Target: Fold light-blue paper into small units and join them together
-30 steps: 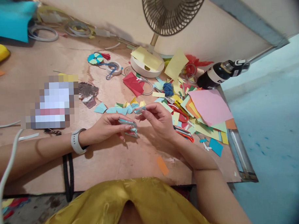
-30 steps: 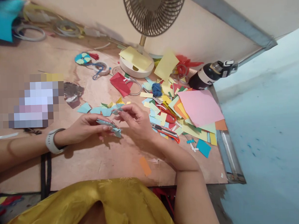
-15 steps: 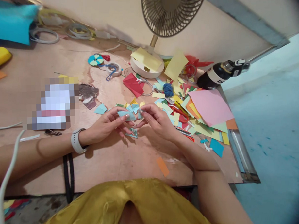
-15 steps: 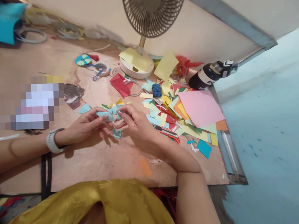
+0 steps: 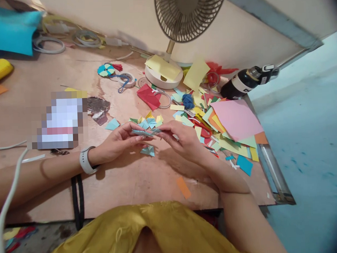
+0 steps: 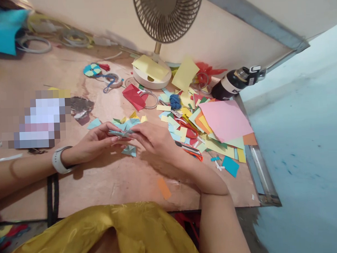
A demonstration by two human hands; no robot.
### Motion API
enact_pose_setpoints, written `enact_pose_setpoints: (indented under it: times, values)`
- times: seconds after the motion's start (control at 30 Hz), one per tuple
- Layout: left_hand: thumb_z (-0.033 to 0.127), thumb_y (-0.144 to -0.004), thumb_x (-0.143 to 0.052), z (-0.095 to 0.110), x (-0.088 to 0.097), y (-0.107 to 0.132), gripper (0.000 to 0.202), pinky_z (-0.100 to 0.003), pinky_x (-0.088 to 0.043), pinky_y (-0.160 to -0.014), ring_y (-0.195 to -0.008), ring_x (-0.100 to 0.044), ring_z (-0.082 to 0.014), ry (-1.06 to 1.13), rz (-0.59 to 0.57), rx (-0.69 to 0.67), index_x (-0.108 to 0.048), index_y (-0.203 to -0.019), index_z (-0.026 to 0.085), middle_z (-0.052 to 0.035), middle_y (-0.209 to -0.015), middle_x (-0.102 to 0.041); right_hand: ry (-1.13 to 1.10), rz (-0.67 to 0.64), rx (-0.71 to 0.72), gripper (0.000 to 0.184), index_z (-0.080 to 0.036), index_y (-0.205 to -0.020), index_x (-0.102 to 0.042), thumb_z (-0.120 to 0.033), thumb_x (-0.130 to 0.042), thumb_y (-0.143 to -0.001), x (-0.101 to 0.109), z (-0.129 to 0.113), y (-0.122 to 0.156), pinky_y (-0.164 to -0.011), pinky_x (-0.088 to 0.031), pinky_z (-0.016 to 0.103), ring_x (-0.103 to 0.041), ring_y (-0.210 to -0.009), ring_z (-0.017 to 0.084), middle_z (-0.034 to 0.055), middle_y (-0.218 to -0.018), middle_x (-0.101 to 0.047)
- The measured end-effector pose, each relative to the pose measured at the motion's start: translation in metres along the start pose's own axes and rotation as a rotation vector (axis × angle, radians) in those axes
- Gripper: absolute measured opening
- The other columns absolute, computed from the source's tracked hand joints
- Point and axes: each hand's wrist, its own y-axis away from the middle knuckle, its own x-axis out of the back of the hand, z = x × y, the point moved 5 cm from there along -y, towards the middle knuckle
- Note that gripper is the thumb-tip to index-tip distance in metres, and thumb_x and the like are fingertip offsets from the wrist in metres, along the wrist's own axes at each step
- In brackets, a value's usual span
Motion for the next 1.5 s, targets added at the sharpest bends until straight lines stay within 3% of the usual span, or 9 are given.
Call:
enact_pose_setpoints:
  times: [0.2, 0.57, 1.03, 1.27, 1.5]
  values:
    - [0.022, -0.094, -0.081, 0.003, -0.002, 0.001, 0.013, -0.04, -0.067, -0.094, -0.106, -0.081, -0.0253, 0.018, -0.055, -0.019, -0.072, -0.103, 0.02, -0.0076, -0.12, -0.082, 0.176, 0.036, 0.167, 0.019, -0.02, -0.118, -0.066, -0.014, -0.055, -0.104, -0.003, -0.014, 0.003, -0.076, -0.06, 0.03, -0.075, -0.085, 0.017, 0.0061, -0.097, -0.08]
    - [0.022, -0.092, -0.083, 0.003, -0.003, 0.002, 0.015, -0.038, -0.067, -0.093, -0.103, -0.081, -0.0233, 0.011, -0.044, -0.012, -0.071, -0.101, 0.02, -0.007, -0.113, -0.084, 0.251, 0.008, 0.187, 0.021, -0.022, -0.122, -0.067, -0.019, -0.052, -0.107, -0.011, -0.016, 0.006, -0.069, -0.057, 0.031, -0.074, -0.08, 0.018, 0.0053, -0.093, -0.08]
    - [0.018, -0.092, -0.083, 0.004, -0.003, 0.001, 0.014, -0.03, -0.066, -0.091, -0.102, -0.081, -0.0197, 0.018, -0.049, -0.033, -0.073, -0.101, 0.02, -0.0044, -0.113, -0.084, 0.335, 0.02, 0.224, 0.017, -0.02, -0.112, -0.067, -0.017, -0.053, -0.106, -0.013, -0.015, 0.009, -0.064, -0.053, 0.031, -0.074, -0.078, 0.017, 0.0054, -0.091, -0.08]
    - [0.018, -0.094, -0.081, 0.002, -0.002, 0.002, 0.013, -0.026, -0.065, -0.088, -0.099, -0.081, -0.0172, 0.005, -0.048, -0.051, -0.073, -0.104, 0.02, -0.0053, -0.108, -0.085, 0.369, 0.061, 0.333, 0.014, -0.016, -0.114, -0.064, -0.013, -0.057, -0.103, -0.01, -0.023, 0.007, -0.067, -0.052, 0.03, -0.072, -0.08, 0.017, 0.007, -0.096, -0.08]
    - [0.019, -0.093, -0.082, 0.001, 0.002, 0.001, 0.015, -0.026, -0.065, -0.087, -0.096, -0.081, -0.0173, -0.034, -0.031, -0.052, -0.074, -0.105, 0.02, -0.0058, -0.107, -0.084, 0.54, -0.023, 0.422, 0.014, -0.016, -0.115, -0.067, -0.02, -0.06, -0.104, -0.012, -0.027, 0.01, -0.065, -0.046, 0.031, -0.069, -0.079, 0.015, 0.0054, -0.099, -0.079]
